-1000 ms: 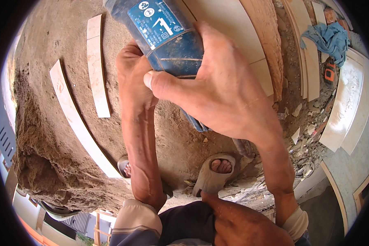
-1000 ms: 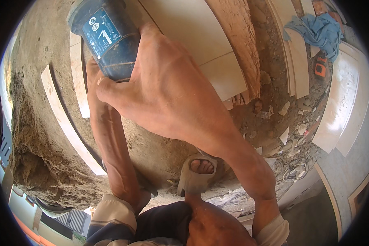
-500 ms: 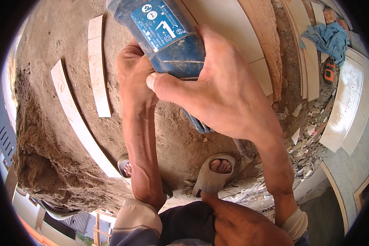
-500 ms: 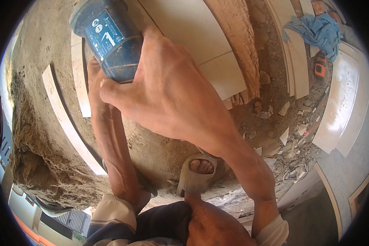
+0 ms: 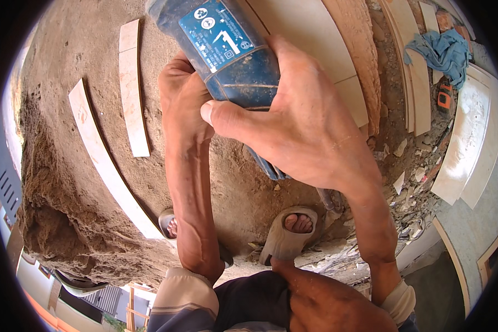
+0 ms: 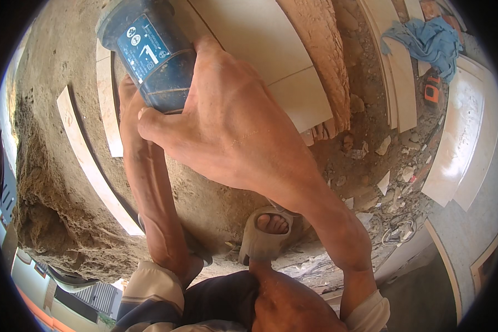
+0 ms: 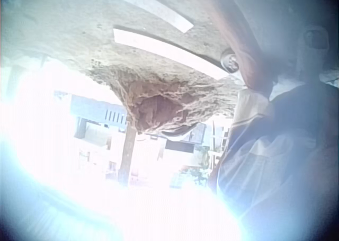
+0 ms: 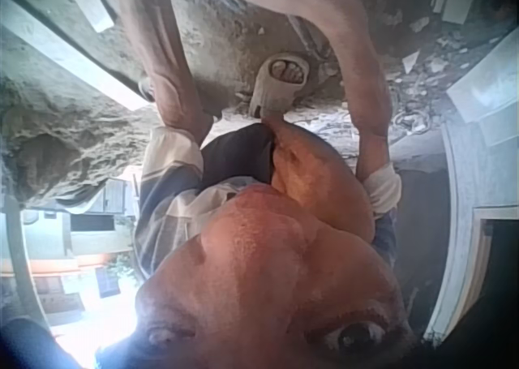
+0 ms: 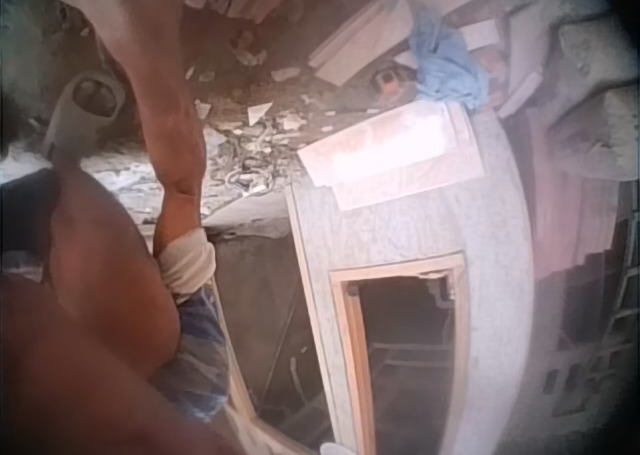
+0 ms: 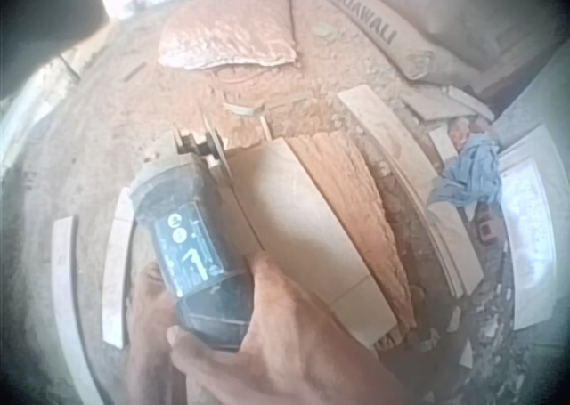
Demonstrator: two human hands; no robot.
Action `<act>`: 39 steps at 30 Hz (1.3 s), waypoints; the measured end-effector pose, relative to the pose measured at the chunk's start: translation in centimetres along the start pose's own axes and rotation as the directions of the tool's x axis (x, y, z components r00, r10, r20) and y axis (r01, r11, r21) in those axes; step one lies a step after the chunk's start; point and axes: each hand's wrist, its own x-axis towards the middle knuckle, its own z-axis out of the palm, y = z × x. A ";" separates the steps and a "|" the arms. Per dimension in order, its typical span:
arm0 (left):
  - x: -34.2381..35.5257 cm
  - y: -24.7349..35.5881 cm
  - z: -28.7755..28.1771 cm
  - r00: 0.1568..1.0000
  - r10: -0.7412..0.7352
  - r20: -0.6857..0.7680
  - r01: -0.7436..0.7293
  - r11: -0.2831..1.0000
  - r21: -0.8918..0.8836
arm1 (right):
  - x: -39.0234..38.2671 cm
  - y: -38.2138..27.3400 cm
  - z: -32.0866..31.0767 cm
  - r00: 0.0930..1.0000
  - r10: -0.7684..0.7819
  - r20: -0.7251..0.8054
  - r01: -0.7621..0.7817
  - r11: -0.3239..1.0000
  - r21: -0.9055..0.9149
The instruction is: The person marks a tile with a pen and then cuts along the marked line using a handheld angle grinder.
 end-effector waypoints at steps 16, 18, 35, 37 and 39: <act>0.2 0.6 -0.1 0.999 -0.032 0.013 0.032 0.999 -0.023 | -0.6 0.4 -0.1 1.000 -0.010 -0.023 0.009 0.999 -0.054; 0.2 0.6 0.0 0.999 -0.035 0.012 0.035 0.999 -0.021 | -0.6 0.4 -0.1 1.000 -0.010 -0.023 0.009 0.999 -0.046; 0.7 0.0 -1.0 0.998 0.006 0.062 -0.004 1.000 -0.022 | -1.0 0.9 -0.2 1.000 -0.014 -0.004 0.013 0.998 -0.062; 0.7 -0.1 -0.7 0.999 0.014 0.044 -0.013 1.000 -0.018 | -1.0 0.9 -0.2 1.000 -0.010 0.000 0.010 0.998 -0.055; 0.9 -0.3 -0.7 0.999 0.019 0.029 -0.019 1.000 -0.015 | -1.0 0.8 -0.3 1.000 0.008 0.012 -0.007 0.999 -0.038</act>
